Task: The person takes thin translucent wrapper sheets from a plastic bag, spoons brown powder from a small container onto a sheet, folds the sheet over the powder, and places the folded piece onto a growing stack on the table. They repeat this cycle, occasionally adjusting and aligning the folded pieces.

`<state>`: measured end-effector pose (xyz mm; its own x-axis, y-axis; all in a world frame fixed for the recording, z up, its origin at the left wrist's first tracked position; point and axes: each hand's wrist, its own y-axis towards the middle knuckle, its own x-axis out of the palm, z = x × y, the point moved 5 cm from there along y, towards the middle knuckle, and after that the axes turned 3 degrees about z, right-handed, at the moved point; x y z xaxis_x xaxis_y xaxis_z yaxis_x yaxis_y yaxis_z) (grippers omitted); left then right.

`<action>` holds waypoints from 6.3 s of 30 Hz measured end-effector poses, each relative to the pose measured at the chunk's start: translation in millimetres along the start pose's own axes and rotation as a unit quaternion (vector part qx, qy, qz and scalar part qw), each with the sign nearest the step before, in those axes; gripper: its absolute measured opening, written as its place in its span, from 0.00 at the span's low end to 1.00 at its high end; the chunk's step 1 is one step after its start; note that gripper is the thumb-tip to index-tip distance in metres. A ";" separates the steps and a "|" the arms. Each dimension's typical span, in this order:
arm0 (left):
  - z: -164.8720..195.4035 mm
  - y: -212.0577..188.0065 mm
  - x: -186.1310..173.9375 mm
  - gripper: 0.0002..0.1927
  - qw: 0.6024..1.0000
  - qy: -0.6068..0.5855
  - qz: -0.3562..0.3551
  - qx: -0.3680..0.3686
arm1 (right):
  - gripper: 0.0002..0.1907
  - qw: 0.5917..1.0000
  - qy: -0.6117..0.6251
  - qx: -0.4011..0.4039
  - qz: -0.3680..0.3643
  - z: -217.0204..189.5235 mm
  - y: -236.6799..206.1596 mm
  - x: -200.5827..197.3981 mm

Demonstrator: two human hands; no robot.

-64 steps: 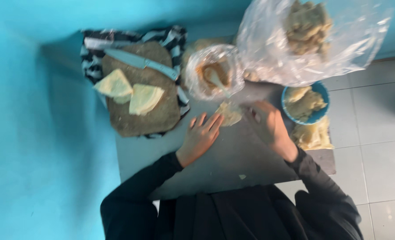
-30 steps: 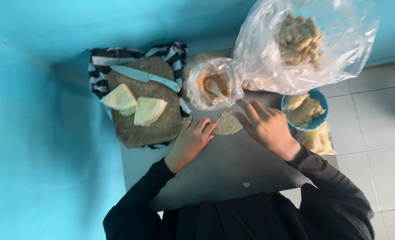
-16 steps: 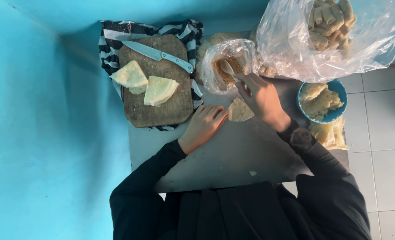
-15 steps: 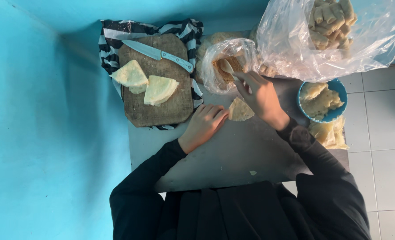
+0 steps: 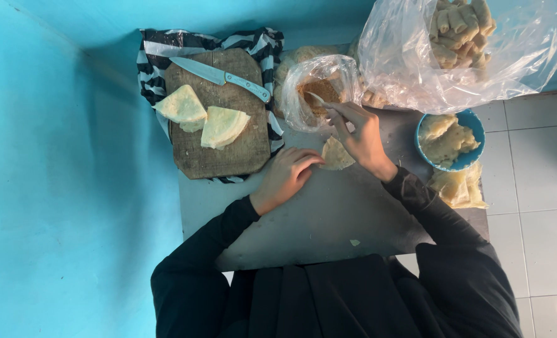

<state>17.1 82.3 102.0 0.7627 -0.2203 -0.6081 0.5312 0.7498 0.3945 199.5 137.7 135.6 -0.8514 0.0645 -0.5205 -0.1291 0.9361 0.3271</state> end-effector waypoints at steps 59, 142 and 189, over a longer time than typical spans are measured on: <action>5.3 13.6 11.2 0.06 0.993 -0.051 0.093 -0.052 | 0.14 0.999 -0.021 -0.049 -0.012 26.0 -127.2 -63.2; 20.9 9.3 22.5 0.14 0.970 0.196 0.114 0.091 | 0.11 0.983 -0.144 -0.081 -0.075 14.7 -83.0 -48.9; 9.7 4.4 34.6 0.20 0.929 0.335 0.019 0.159 | 0.23 0.968 -0.125 -0.158 -0.151 -3.3 -63.0 -34.4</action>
<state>49.4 71.9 89.3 0.4398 0.3194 -0.8394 0.6711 0.5043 0.5435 235.2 75.3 135.5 -0.6064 -0.0780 -0.7913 -0.5355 0.7758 0.3339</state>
